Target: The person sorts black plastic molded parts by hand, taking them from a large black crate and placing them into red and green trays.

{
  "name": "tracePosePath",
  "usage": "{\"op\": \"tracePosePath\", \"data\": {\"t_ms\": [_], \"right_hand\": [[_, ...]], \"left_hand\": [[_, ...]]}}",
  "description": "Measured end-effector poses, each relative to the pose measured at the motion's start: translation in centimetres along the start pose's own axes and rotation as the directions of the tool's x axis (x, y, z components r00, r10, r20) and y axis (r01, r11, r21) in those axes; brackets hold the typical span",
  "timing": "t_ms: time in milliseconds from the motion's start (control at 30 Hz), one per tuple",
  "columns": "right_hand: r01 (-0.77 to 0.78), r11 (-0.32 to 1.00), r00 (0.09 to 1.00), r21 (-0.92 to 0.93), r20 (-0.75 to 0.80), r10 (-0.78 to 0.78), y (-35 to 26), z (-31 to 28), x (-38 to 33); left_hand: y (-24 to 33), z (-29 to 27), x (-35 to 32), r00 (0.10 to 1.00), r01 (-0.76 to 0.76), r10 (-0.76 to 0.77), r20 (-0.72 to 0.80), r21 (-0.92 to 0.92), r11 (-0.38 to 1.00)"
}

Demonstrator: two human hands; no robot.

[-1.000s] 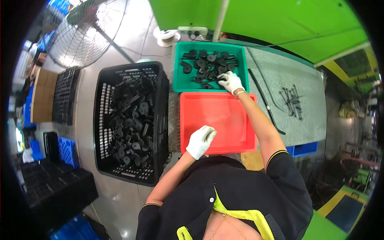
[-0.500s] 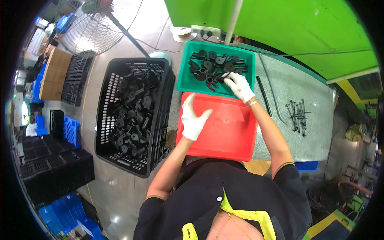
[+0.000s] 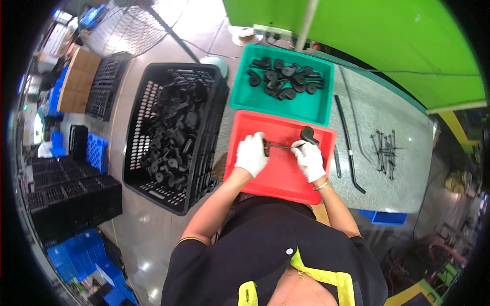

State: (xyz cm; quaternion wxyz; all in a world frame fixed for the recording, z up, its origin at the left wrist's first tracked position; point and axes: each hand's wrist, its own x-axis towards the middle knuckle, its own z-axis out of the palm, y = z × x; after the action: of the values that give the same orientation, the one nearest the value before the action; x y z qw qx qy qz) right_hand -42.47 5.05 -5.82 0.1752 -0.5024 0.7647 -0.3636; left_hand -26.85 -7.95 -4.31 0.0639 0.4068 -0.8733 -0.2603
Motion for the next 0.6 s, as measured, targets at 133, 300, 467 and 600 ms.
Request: {"op": "tracePosePath", "data": {"t_ms": [133, 300, 467, 600], "right_hand": [[-0.381, 0.697, 0.909, 0.607, 0.109, 0.401, 1.6, -0.3, -0.9], [-0.191, 0.129, 0.957, 0.973, 0.156, 0.243, 1.6, -1.2, -1.0], [-0.07, -0.22, 0.97, 0.973, 0.118, 0.215, -2.5, -2.0, 0.0], [0.052, -0.403, 0.971, 0.914, 0.048, 0.233, -3.2, 0.6, 1.7]], "left_hand": [[-2.3, -0.7, 0.4, 0.986, -0.125, 0.094, 0.137, 0.238, 0.963], [1.0, -0.1, 0.8, 0.919, -0.393, 0.385, 0.081, 0.134, 0.91], [5.6, 2.4, 1.0, 0.839, -0.405, 0.521, 0.156, -0.461, 0.789], [3.6, 6.1, -0.2, 0.943, -0.023, 0.288, 0.168, -0.83, 0.557]]}}
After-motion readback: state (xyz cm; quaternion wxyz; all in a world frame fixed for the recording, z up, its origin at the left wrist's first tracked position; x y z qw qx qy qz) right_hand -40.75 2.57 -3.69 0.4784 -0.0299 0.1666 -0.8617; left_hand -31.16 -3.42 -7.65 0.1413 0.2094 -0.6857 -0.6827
